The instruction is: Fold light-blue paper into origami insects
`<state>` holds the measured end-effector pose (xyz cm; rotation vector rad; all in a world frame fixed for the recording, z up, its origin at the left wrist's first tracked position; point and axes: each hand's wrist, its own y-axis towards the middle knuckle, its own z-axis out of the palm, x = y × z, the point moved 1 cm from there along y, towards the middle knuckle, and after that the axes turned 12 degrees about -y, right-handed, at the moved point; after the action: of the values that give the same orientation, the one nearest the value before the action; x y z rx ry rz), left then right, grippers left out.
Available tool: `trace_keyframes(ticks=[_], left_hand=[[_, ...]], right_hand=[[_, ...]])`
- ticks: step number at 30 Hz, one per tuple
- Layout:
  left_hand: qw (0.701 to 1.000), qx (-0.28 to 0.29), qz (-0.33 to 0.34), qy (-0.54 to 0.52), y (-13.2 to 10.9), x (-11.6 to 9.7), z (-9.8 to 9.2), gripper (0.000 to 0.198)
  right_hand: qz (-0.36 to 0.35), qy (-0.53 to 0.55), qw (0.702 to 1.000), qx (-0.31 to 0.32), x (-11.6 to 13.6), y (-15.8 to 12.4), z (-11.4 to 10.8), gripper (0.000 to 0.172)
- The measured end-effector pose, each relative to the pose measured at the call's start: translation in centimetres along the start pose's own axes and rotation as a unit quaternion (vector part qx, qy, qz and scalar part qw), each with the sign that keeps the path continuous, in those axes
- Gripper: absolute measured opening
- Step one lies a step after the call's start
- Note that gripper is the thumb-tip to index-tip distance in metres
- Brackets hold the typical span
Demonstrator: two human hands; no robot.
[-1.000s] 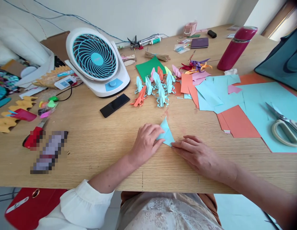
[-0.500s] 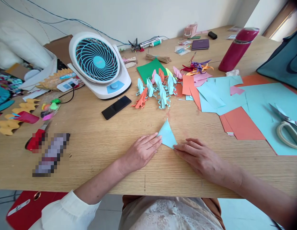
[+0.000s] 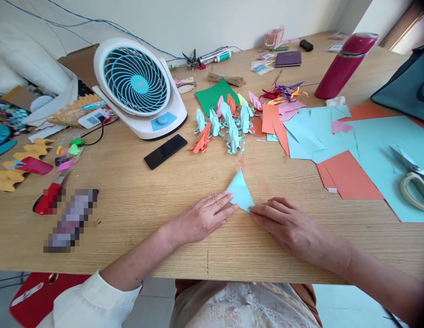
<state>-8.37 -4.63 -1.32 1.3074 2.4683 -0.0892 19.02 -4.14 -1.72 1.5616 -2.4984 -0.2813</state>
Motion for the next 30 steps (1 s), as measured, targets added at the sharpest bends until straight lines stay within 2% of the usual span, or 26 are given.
trace_keyframes(ticks=[10,19,24,30], left_hand=[[0.999,0.016,-0.041,-0.011,0.1,-0.4,0.2,0.059],[0.998,0.007,-0.059,0.014,0.0,-0.6,0.1,0.058],[0.998,0.017,-0.056,0.016,0.1,-0.7,-0.1,0.055],[0.999,0.008,-0.043,-0.001,0.1,-0.4,0.0,0.054]], right_hand=[[-0.003,-0.045,0.999,0.001,0.3,0.6,0.2,0.031],[0.007,-0.095,0.995,0.028,1.3,2.0,0.3,0.018],[0.003,-0.1,0.995,0.001,1.2,2.5,0.0,0.019],[0.009,-0.089,0.996,0.02,0.7,2.4,0.1,0.02]])
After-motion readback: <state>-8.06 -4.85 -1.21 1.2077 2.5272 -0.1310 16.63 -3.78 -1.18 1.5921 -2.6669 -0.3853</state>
